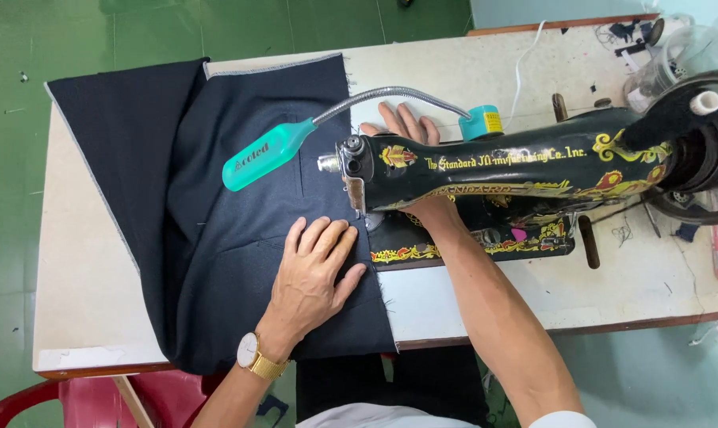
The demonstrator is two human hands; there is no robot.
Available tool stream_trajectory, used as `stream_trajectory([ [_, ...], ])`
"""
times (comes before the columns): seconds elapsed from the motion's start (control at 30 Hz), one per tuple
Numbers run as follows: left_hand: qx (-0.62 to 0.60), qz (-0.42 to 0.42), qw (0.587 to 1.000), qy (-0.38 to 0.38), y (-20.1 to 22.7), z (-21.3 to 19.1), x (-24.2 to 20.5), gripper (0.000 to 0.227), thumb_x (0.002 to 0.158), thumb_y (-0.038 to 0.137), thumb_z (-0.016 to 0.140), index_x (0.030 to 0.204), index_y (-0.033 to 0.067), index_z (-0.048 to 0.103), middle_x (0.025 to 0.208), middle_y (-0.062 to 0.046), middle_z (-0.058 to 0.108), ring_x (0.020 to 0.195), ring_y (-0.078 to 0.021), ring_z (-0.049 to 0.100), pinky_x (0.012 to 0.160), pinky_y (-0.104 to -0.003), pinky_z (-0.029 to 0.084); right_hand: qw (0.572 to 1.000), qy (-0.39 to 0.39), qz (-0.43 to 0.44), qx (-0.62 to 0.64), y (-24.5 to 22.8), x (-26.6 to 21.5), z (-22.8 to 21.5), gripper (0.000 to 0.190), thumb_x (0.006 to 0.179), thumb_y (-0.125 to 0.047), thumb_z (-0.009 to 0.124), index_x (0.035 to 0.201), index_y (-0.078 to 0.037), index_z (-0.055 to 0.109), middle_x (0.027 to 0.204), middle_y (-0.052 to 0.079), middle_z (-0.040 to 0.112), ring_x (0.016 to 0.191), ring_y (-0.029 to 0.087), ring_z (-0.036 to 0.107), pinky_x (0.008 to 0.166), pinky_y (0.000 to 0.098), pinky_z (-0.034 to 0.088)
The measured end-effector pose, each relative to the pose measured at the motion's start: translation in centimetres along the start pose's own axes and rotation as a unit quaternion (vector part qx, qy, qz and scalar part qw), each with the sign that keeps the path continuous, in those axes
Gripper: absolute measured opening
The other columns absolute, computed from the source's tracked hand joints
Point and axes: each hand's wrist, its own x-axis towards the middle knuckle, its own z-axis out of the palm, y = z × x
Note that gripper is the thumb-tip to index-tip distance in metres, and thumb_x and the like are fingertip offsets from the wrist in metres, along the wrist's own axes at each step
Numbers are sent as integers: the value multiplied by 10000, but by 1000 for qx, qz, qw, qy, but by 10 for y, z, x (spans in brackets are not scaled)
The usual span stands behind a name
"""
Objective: The person sews a seam on a black garment using a sewing machine, then moves to an ironing station to press the seam open. They use a pressing cloth and a wooden block to smooth the fabric, mark a line with chalk, and trim excess material with scissors.
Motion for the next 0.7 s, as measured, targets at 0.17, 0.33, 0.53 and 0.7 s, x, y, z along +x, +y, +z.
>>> stream_trajectory([
  [0.17, -6, 2, 1000, -4, 0, 0, 1, 444, 979, 385, 642, 1313, 94, 676, 1326, -153, 625, 1348, -342, 506, 1194, -619, 258, 1000, -19, 5, 14, -3, 1, -10, 483, 1042, -526, 597, 1473, -309, 577, 1590, 108, 461, 1454, 372, 439, 1144, 596, 312],
  [0.33, -13, -6, 1000, -5, -2, -2, 2, 436, 982, 387, 634, 1304, 96, 678, 1315, -156, 624, 1351, -344, 502, 1194, -630, 242, 999, -21, 11, 37, -8, 5, -13, 490, 1026, -528, 610, 1454, -289, 589, 1576, 109, 470, 1458, 370, 428, 1155, 604, 282],
  [0.53, -11, -3, 1000, -3, -4, -4, 3, 444, 981, 401, 639, 1298, 92, 672, 1316, -162, 619, 1353, -353, 505, 1187, -641, 252, 999, -26, 10, 43, -9, 5, -12, 503, 1004, -496, 653, 1441, -253, 603, 1562, 131, 488, 1461, 394, 417, 1151, 624, 264],
  [0.7, -11, -1, 1000, -6, -6, 0, 3, 486, 966, 434, 667, 1290, 71, 666, 1347, -172, 607, 1382, -372, 490, 1192, -641, 251, 997, -49, 6, 54, -8, 4, -14, 498, 1014, -460, 654, 1443, -211, 600, 1593, 152, 430, 1475, 417, 382, 1161, 631, 231],
])
